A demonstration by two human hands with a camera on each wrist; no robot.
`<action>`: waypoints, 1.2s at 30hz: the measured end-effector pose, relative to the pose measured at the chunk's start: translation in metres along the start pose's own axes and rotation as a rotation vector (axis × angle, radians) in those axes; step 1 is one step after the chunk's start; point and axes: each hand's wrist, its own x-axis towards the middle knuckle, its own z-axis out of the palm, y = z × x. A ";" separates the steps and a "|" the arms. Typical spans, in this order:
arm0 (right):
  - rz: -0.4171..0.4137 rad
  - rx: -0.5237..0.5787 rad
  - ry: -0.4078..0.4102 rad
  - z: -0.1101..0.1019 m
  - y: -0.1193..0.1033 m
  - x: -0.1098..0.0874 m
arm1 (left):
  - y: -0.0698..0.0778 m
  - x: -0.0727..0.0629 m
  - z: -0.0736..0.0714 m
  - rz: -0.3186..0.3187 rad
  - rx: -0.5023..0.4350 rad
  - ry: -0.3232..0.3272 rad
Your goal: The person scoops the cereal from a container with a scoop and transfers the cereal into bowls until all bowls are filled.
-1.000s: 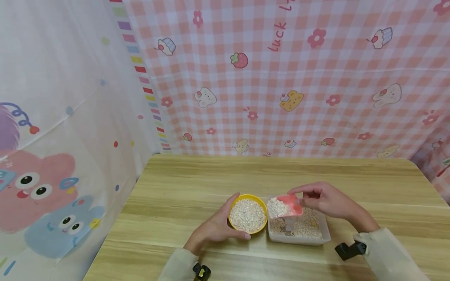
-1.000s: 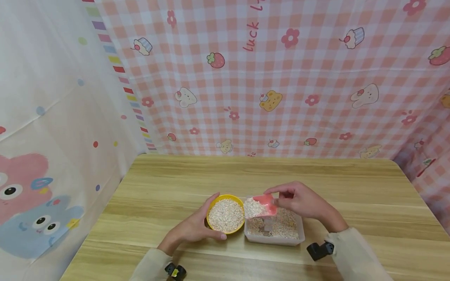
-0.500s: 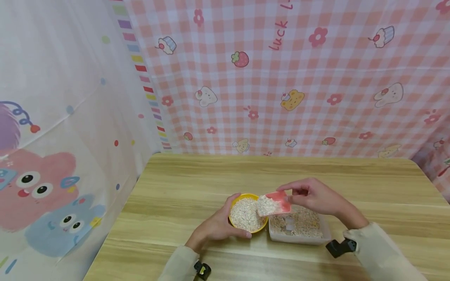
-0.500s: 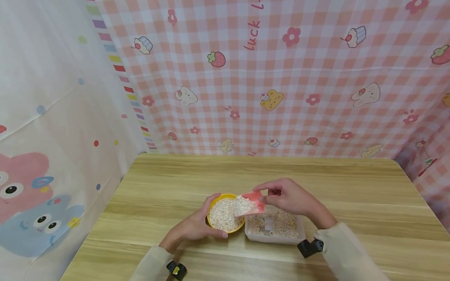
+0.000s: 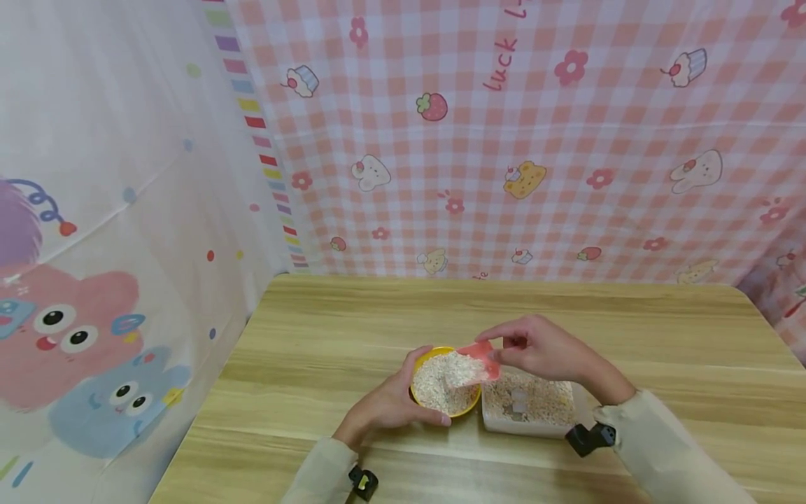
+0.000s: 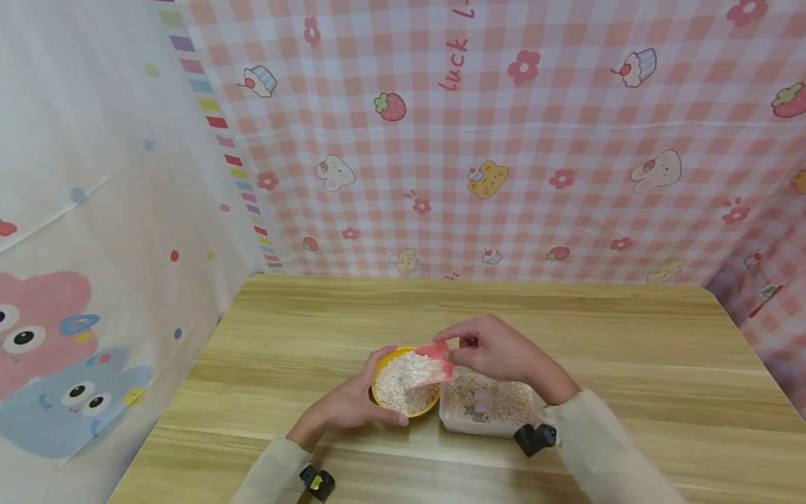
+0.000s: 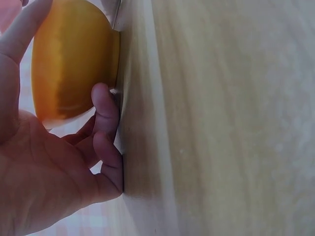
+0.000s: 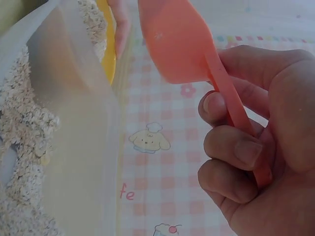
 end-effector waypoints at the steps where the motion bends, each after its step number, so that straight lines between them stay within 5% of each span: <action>1: -0.007 -0.011 0.000 0.000 -0.001 0.001 | 0.000 0.000 0.000 0.000 0.000 0.000; 17: 0.025 -0.121 -0.024 0.007 -0.012 0.014 | 0.000 0.001 -0.001 -0.027 0.003 -0.004; 36: 0.009 -0.310 0.037 0.010 -0.021 0.023 | 0.001 0.000 -0.001 -0.032 0.005 0.006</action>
